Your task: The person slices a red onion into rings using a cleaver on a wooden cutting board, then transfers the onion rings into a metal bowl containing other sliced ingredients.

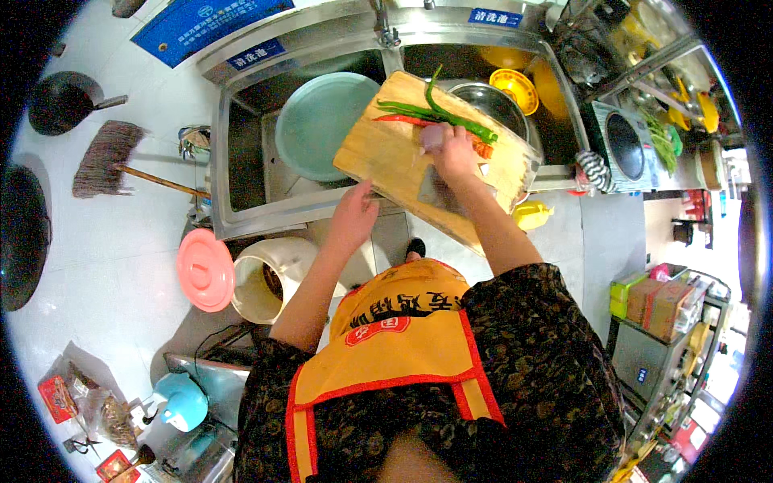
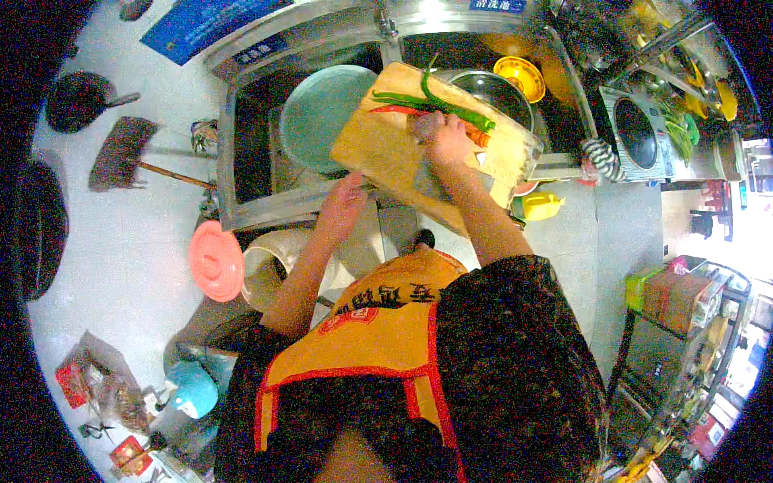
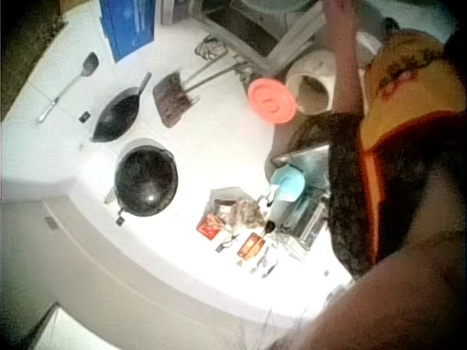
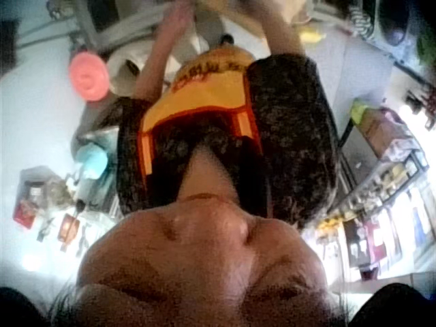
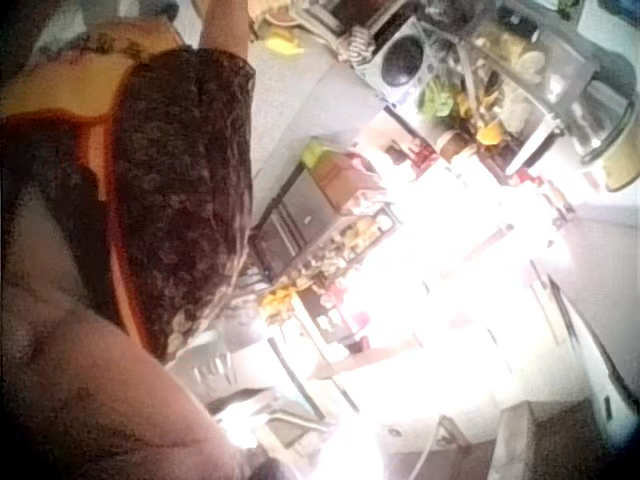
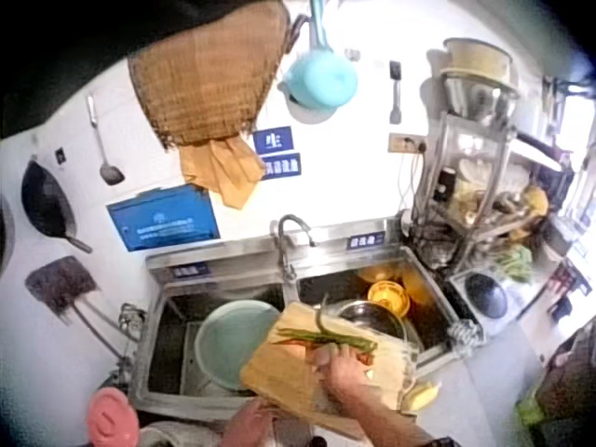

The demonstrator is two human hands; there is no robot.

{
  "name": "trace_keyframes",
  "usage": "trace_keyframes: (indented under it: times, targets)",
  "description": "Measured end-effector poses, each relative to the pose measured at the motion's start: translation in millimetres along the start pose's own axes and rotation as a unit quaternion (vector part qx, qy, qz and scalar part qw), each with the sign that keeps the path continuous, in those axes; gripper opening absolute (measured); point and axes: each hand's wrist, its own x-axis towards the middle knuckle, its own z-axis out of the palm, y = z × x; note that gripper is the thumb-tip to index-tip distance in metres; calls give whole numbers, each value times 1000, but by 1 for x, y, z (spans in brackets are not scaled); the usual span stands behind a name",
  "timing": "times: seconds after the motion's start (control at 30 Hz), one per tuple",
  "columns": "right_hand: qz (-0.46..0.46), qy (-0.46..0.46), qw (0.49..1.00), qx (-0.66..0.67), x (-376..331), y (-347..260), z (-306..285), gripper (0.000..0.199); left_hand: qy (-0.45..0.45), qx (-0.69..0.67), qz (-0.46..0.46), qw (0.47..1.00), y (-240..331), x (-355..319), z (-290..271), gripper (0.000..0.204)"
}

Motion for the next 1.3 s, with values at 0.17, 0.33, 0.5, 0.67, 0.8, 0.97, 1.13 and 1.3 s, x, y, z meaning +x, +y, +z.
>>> trace_keyframes:
  times: [0.17,0.33,0.5,0.67,0.8,0.97,1.13,1.3]
  targets:
    - [-32,-54,991,116,-7,-22,0,53,29,123,32,991,13,58,31,62]
    - [-42,-23,990,133,-31,0,-65,41,-16,196,95,976,17,104,50,66]
    - [27,-117,992,28,-98,67,-102,39,6,253,176,951,28,116,69,65]
    - [-11,-143,984,-106,-138,72,-89,50,29,210,271,939,21,139,77,51]
    - [-16,-123,980,-158,-142,73,-70,55,10,164,323,932,19,157,84,40]
    - [25,-229,973,-25,-132,50,-104,59,-15,-143,133,981,-12,172,83,37]
    - [123,-194,969,89,-136,36,-119,36,-16,-42,172,984,10,145,25,40]
    - [121,-133,965,188,-123,11,-108,23,14,181,239,954,-6,110,22,52]
